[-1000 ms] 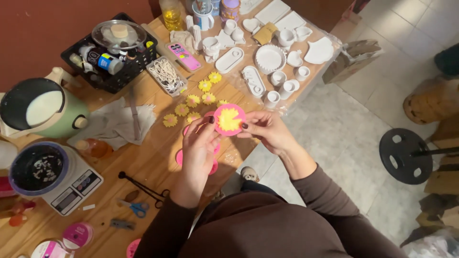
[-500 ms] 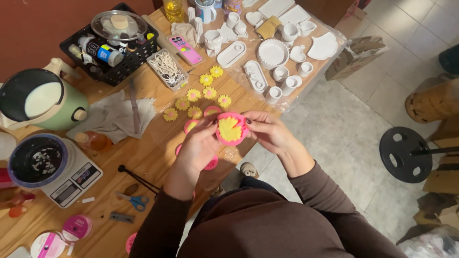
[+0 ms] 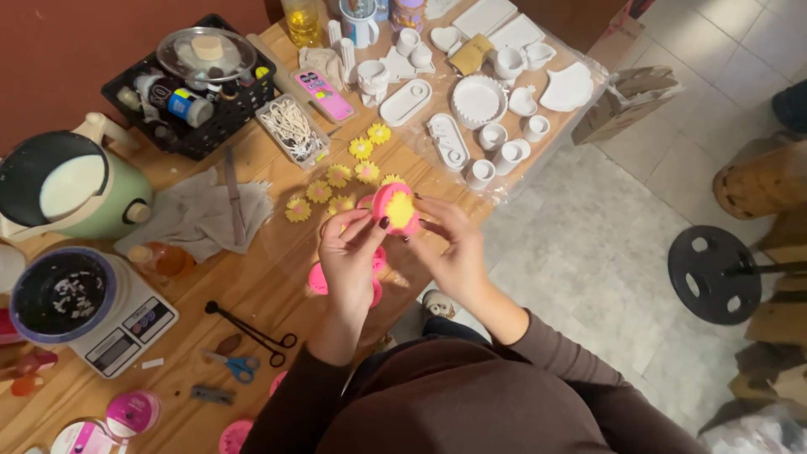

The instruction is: Demolding small yellow flower-shaped wax pieces from pink silicone molds on a workbench.

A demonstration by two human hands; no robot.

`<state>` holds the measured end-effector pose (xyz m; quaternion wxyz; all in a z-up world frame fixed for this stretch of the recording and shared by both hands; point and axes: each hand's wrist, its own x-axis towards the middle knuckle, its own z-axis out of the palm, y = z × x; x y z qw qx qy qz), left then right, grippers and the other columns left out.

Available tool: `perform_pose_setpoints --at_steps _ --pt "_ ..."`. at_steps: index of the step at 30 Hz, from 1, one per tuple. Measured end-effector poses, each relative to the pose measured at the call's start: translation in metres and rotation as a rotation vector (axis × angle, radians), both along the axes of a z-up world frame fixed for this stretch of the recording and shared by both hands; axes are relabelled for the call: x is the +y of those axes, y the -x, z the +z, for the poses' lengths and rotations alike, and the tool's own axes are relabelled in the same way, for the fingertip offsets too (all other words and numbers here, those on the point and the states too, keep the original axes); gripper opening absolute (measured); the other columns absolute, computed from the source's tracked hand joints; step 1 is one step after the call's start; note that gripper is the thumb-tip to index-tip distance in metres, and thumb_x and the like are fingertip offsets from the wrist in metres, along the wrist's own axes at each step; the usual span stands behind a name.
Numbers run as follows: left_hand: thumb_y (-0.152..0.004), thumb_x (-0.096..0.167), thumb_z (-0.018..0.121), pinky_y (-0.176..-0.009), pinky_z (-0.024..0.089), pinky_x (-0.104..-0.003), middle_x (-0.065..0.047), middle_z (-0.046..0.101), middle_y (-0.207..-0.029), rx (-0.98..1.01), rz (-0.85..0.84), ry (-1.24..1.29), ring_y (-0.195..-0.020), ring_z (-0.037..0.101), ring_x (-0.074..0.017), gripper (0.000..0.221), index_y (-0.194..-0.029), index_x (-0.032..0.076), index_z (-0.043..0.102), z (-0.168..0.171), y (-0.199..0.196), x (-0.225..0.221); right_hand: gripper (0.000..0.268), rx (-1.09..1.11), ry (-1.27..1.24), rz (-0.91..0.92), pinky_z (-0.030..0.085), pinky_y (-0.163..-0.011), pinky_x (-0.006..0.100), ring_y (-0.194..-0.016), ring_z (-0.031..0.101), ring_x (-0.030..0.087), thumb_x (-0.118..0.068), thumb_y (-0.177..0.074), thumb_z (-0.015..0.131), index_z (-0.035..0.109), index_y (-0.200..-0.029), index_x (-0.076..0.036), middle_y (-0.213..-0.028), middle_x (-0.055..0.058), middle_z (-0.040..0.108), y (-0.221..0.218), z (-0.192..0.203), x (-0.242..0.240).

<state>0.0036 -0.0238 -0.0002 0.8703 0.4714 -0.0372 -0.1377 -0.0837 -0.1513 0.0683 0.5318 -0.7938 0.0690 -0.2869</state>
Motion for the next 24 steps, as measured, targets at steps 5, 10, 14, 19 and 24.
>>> perform_pose_setpoints --at_steps 5,10,14,19,24 --pt "-0.089 -0.004 0.078 -0.081 0.057 -0.024 -0.017 0.075 -0.109 -0.056 -0.034 -0.026 -0.092 0.071 -0.0134 0.032 -0.112 0.001 0.057 0.013 0.002 -0.001 0.059 0.091 -0.049 -0.029 0.061 -0.100 0.036 -0.127 0.064 0.023 -0.001 -0.085 0.080 0.057 -0.139 0.002 -0.143 0.015 0.056 -0.007 0.011 0.008" --pt "-0.095 -0.002 0.075 -0.074 0.051 -0.021 -0.015 0.076 -0.108 -0.069 -0.086 0.001 -0.087 0.067 -0.0088 0.027 -0.112 0.003 0.054 0.002 -0.002 0.001 0.064 0.123 -0.359 0.070 0.061 -0.099 0.036 -0.123 0.065 0.020 0.002 -0.083 0.082 0.055 -0.142 0.003 -0.136 0.012 0.061 -0.013 -0.015 -0.007" --pt "-0.095 -0.002 0.074 -0.069 0.049 -0.019 -0.013 0.076 -0.106 -0.107 -0.151 -0.020 -0.084 0.066 -0.0083 0.028 -0.112 0.004 0.052 -0.001 -0.005 0.004 0.058 0.150 -0.479 0.127 0.062 -0.098 0.035 -0.115 0.071 0.018 0.003 -0.085 0.081 0.058 -0.139 0.003 -0.124 0.011 0.072 -0.014 -0.022 -0.015" --pt "-0.093 -0.004 0.074 -0.071 0.053 -0.021 -0.014 0.076 -0.102 -0.160 -0.096 -0.051 -0.084 0.069 -0.0099 0.030 -0.109 0.004 0.050 0.008 -0.005 -0.003 0.053 0.159 -0.488 0.064 0.063 -0.096 0.035 -0.108 0.072 0.019 0.004 -0.086 0.080 0.061 -0.135 0.006 -0.119 0.013 0.073 -0.017 -0.042 -0.016" --pt "-0.095 -0.005 0.073 -0.076 0.055 -0.023 -0.018 0.076 -0.102 -0.112 -0.074 -0.087 -0.087 0.070 -0.0133 0.028 -0.109 0.001 0.049 -0.014 -0.005 -0.009 0.057 0.152 -0.397 0.026 0.062 -0.094 0.034 -0.108 0.072 0.017 0.003 -0.084 0.080 0.057 -0.136 0.006 -0.120 0.014 0.072 -0.018 -0.047 -0.018"
